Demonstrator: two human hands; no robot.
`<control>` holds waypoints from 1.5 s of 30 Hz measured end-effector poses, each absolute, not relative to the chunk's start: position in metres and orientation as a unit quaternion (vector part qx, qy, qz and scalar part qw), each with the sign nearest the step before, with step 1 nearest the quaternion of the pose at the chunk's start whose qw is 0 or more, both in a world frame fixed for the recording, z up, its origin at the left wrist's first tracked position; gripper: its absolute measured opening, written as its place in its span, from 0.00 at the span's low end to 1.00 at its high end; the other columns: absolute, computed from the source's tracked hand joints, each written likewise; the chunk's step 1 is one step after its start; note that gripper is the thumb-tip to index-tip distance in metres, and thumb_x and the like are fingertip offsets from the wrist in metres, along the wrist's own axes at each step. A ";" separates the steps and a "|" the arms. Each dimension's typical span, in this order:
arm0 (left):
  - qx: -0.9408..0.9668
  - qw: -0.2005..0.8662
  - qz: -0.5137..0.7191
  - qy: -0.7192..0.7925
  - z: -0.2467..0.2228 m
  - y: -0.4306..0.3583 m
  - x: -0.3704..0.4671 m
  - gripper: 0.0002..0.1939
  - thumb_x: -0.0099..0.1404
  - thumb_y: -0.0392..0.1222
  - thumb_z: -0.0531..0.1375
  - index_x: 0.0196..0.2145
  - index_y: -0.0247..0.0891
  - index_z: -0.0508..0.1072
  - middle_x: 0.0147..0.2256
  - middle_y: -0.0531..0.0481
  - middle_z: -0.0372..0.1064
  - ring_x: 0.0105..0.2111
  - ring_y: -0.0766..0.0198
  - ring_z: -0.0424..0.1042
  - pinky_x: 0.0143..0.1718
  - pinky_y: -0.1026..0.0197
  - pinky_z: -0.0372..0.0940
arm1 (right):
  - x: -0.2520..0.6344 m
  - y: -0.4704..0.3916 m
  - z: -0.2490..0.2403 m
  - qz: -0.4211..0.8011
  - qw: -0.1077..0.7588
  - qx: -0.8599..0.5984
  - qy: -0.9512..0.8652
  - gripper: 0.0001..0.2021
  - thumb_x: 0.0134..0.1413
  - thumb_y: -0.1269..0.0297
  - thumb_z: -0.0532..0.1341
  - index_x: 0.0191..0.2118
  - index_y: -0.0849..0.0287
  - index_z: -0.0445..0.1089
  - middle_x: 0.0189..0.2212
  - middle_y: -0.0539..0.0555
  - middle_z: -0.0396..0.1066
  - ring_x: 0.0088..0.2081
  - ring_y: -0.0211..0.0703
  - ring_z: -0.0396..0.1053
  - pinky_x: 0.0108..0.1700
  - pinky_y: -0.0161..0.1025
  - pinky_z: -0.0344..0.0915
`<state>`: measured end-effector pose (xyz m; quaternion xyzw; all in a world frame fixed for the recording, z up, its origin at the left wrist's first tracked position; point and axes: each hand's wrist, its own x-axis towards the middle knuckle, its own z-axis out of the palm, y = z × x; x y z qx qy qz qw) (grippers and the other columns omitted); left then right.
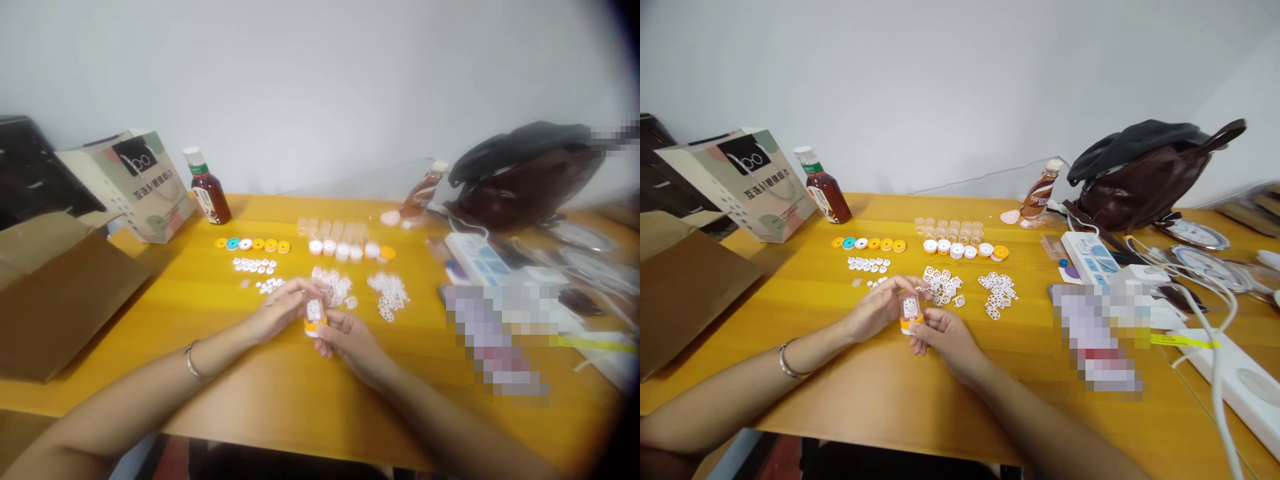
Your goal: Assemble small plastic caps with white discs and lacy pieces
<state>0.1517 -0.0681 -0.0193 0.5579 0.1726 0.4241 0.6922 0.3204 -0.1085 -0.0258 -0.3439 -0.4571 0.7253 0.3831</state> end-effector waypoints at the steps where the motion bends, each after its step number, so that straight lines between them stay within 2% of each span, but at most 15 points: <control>1: 0.576 0.661 0.441 0.190 -0.020 -0.068 0.152 0.13 0.59 0.46 0.58 0.38 0.35 0.69 0.44 0.42 0.63 0.42 0.57 0.66 0.39 0.58 0.62 | 0.320 -0.108 -0.025 0.719 0.383 -0.348 -0.464 0.10 0.43 0.60 0.64 0.27 0.61 0.68 0.18 0.46 0.67 0.18 0.29 0.61 0.22 0.30 0.56; 5: 0.598 0.632 0.444 0.214 -0.019 -0.070 0.153 0.09 0.58 0.38 0.59 0.37 0.35 0.67 0.38 0.45 0.66 0.37 0.62 0.67 0.38 0.60 0.62 | 0.320 -0.107 -0.025 0.709 0.383 -0.353 -0.475 0.10 0.43 0.60 0.64 0.28 0.61 0.69 0.18 0.46 0.67 0.18 0.29 0.61 0.22 0.30 0.56; 8: 0.585 0.660 0.430 0.195 -0.018 -0.072 0.153 0.10 0.62 0.40 0.55 0.40 0.35 0.67 0.45 0.41 0.64 0.45 0.56 0.64 0.45 0.54 0.60 | 0.321 -0.106 -0.025 0.702 0.390 -0.355 -0.479 0.10 0.43 0.59 0.64 0.29 0.61 0.69 0.19 0.46 0.67 0.18 0.29 0.61 0.22 0.30 0.56; 10: 0.590 0.640 0.445 0.210 -0.019 -0.073 0.155 0.12 0.60 0.42 0.57 0.41 0.36 0.67 0.47 0.41 0.61 0.47 0.56 0.62 0.45 0.56 0.60 | 0.321 -0.106 -0.024 0.687 0.396 -0.367 -0.487 0.10 0.43 0.59 0.64 0.29 0.61 0.69 0.19 0.46 0.67 0.19 0.30 0.61 0.23 0.30 0.57; 13: 0.588 0.598 0.482 0.253 -0.021 -0.074 0.158 0.14 0.55 0.40 0.63 0.38 0.37 0.65 0.39 0.47 0.64 0.39 0.62 0.65 0.38 0.63 0.61 | 0.322 -0.105 -0.023 0.666 0.395 -0.383 -0.503 0.10 0.42 0.60 0.65 0.31 0.60 0.69 0.19 0.46 0.67 0.20 0.30 0.62 0.24 0.31 0.58; 15: 0.572 0.622 0.475 0.247 -0.022 -0.075 0.159 0.14 0.56 0.40 0.61 0.40 0.38 0.63 0.35 0.49 0.66 0.34 0.64 0.66 0.35 0.63 0.61 | 0.322 -0.105 -0.023 0.668 0.396 -0.376 -0.506 0.10 0.43 0.60 0.65 0.30 0.60 0.69 0.19 0.47 0.67 0.20 0.31 0.62 0.25 0.32 0.58; 19: 0.540 0.684 0.441 0.214 -0.024 -0.075 0.159 0.19 0.61 0.46 0.56 0.48 0.39 0.59 0.44 0.42 0.63 0.40 0.58 0.66 0.39 0.57 0.61 | 0.324 -0.104 -0.024 0.671 0.408 -0.364 -0.500 0.09 0.45 0.59 0.63 0.29 0.60 0.69 0.20 0.47 0.68 0.20 0.30 0.62 0.25 0.31 0.58; 24: 0.538 0.665 0.463 0.233 -0.024 -0.074 0.159 0.22 0.57 0.41 0.61 0.47 0.41 0.58 0.40 0.46 0.66 0.38 0.61 0.67 0.38 0.59 0.61 | 0.324 -0.104 -0.023 0.664 0.401 -0.371 -0.511 0.09 0.44 0.59 0.63 0.28 0.61 0.69 0.20 0.47 0.67 0.20 0.30 0.62 0.25 0.31 0.58; 28: 0.486 0.734 0.429 0.204 -0.021 -0.073 0.159 0.19 0.62 0.45 0.54 0.50 0.42 0.56 0.48 0.41 0.63 0.43 0.55 0.66 0.41 0.53 0.60 | 0.323 -0.104 -0.023 0.656 0.407 -0.382 -0.508 0.10 0.44 0.58 0.63 0.28 0.60 0.68 0.20 0.47 0.67 0.20 0.30 0.62 0.25 0.31 0.58; 32: 0.515 0.685 0.461 0.232 -0.022 -0.073 0.160 0.22 0.57 0.42 0.60 0.48 0.41 0.59 0.43 0.44 0.66 0.40 0.59 0.67 0.39 0.58 0.60 | 0.324 -0.103 -0.024 0.657 0.399 -0.386 -0.510 0.10 0.44 0.58 0.64 0.29 0.60 0.69 0.20 0.47 0.67 0.21 0.31 0.63 0.25 0.31 0.58; 35: 0.489 0.736 0.423 0.201 -0.023 -0.074 0.161 0.22 0.62 0.50 0.53 0.51 0.42 0.55 0.43 0.42 0.66 0.39 0.57 0.68 0.38 0.55 0.61 | 0.324 -0.103 -0.023 0.655 0.402 -0.385 -0.511 0.11 0.44 0.57 0.63 0.28 0.61 0.68 0.20 0.47 0.67 0.21 0.31 0.63 0.26 0.32 0.59; 37: 0.498 0.718 0.441 0.204 -0.024 -0.074 0.161 0.23 0.60 0.52 0.55 0.50 0.41 0.57 0.45 0.42 0.64 0.43 0.56 0.66 0.39 0.56 0.61 | 0.324 -0.104 -0.022 0.654 0.402 -0.389 -0.509 0.11 0.43 0.57 0.64 0.29 0.60 0.69 0.20 0.47 0.67 0.20 0.31 0.62 0.25 0.32 0.59; 40: 0.536 0.658 0.478 0.226 -0.023 -0.075 0.161 0.23 0.56 0.43 0.62 0.47 0.40 0.58 0.40 0.46 0.66 0.39 0.61 0.67 0.38 0.60 0.61 | 0.323 -0.105 -0.021 0.658 0.399 -0.386 -0.509 0.11 0.43 0.58 0.64 0.29 0.60 0.69 0.20 0.47 0.67 0.20 0.31 0.62 0.25 0.32 0.59; 42: 0.527 0.683 0.458 0.216 -0.021 -0.075 0.161 0.20 0.60 0.42 0.58 0.48 0.41 0.56 0.38 0.46 0.68 0.36 0.61 0.68 0.39 0.57 0.61 | 0.323 -0.105 -0.021 0.658 0.399 -0.382 -0.511 0.10 0.43 0.58 0.64 0.28 0.60 0.69 0.20 0.47 0.67 0.21 0.31 0.62 0.26 0.32 0.59; 45: 0.506 0.708 0.446 0.207 -0.019 -0.076 0.161 0.20 0.62 0.49 0.54 0.49 0.40 0.55 0.45 0.42 0.65 0.42 0.57 0.67 0.41 0.54 0.60 | 0.323 -0.105 -0.021 0.653 0.402 -0.389 -0.510 0.10 0.43 0.59 0.64 0.29 0.60 0.68 0.20 0.47 0.67 0.21 0.32 0.62 0.26 0.32 0.59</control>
